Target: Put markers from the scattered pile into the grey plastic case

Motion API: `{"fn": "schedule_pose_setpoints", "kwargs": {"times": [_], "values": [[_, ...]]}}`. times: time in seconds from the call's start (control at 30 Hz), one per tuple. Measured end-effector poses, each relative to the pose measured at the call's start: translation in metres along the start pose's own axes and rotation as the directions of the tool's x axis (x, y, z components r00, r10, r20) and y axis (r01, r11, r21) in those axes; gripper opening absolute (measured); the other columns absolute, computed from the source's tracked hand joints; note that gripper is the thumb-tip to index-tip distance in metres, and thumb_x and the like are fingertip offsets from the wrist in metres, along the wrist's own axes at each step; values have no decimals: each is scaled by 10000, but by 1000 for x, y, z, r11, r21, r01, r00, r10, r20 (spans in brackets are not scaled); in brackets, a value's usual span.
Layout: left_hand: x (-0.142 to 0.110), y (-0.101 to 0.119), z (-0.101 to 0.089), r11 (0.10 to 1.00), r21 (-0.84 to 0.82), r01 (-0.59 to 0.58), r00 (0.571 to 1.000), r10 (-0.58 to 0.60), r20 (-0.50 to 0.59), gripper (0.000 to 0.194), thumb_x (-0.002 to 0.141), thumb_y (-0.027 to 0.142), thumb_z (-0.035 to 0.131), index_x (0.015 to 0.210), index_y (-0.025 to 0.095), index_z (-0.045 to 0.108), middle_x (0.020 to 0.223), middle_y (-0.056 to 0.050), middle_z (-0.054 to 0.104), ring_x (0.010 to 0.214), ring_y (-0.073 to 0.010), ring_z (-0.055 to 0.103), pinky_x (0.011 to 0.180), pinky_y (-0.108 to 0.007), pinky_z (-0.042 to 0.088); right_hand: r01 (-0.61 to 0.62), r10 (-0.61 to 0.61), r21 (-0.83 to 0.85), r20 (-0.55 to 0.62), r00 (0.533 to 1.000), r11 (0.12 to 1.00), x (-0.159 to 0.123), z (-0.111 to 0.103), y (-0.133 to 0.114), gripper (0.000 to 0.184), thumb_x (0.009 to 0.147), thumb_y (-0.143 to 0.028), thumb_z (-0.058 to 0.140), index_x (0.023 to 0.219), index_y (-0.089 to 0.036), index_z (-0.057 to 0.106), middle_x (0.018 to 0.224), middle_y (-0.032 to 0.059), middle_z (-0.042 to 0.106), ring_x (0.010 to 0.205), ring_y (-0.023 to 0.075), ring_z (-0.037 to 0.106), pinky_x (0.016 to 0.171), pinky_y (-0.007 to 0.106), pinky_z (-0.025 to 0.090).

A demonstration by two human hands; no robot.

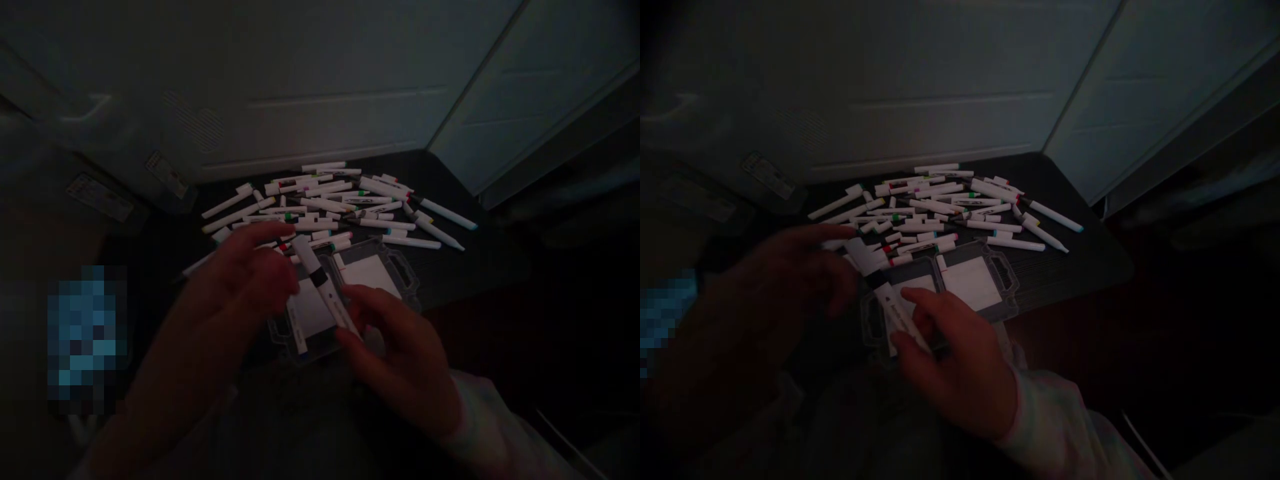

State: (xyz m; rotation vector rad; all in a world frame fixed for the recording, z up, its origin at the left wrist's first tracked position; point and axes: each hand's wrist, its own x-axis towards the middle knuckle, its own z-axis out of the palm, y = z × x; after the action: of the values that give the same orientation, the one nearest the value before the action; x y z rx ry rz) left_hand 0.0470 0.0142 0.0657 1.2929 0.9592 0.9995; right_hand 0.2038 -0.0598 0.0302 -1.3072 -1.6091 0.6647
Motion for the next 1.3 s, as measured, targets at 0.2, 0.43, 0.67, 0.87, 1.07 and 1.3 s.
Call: {"fn": "schedule_pose_setpoints", "kwargs": {"times": [0.2, 0.43, 0.67, 0.87, 1.07, 1.3], "values": [[-4, 8, 12, 997, -46, 59, 997, -61, -43, 98, 768, 293, 576, 843, 230, 563, 557, 66, 547, 460, -35, 478, 406, -108, 380, -95, 94, 143, 15, 995, 985, -7, -2, -12, 369, 732, -203, 621, 1081, -300, 550, 761, -7, 585, 662, 129, 560, 583, 248, 478], [1, 8, 7, 999, 17, 50, 995, -48, -90, 100, 775, 292, 559, 800, 195, 558, 534, 62, 524, 433, -43, 462, 407, -140, 387, -231, 188, 426, 141, 972, 875, -14, -13, -13, 283, 813, -374, 518, 1089, -349, 578, 829, 5, 631, 616, 129, 602, 516, 239, 480], [5, 2, 3, 999, 44, 5, 991, 1, -137, 102, 777, 306, 566, 796, 205, 567, 582, 64, 550, 458, -39, 480, 433, -145, 398, -280, 225, 352, 189, 956, 893, -20, -17, -4, 268, 830, -248, 505, 1066, -354, 575, 776, -17, 647, 639, 124, 613, 529, 218, 481], [16, -15, -1, 989, 144, 18, 994, -2, -111, 116, 779, 297, 567, 808, 185, 578, 570, 52, 564, 462, -44, 508, 434, -142, 404, -253, 242, 83, 126, 962, 964, -35, -12, 17, 353, 787, -176, 546, 1095, -348, 530, 910, -7, 651, 794, 153, 616, 666, 262, 496], [32, -36, -1, 962, 251, 108, 993, -95, -64, 175, 762, 334, 583, 844, 183, 613, 624, 41, 602, 486, -54, 543, 420, -132, 411, -152, 169, -125, 134, 977, 980, -35, -8, 32, 288, 779, -157, 523, 1034, -290, 530, 855, 12, 652, 782, 176, 609, 654, 308, 475], [36, -52, -11, 923, 292, 251, 967, -255, -26, 159, 730, 378, 611, 815, 244, 610, 560, 81, 595, 413, -52, 528, 361, -116, 399, 21, 24, -217, 199, 980, 976, -30, 8, 38, 199, 744, -148, 570, 927, -214, 527, 739, -28, 651, 706, 119, 605, 784, 323, 376]]}}
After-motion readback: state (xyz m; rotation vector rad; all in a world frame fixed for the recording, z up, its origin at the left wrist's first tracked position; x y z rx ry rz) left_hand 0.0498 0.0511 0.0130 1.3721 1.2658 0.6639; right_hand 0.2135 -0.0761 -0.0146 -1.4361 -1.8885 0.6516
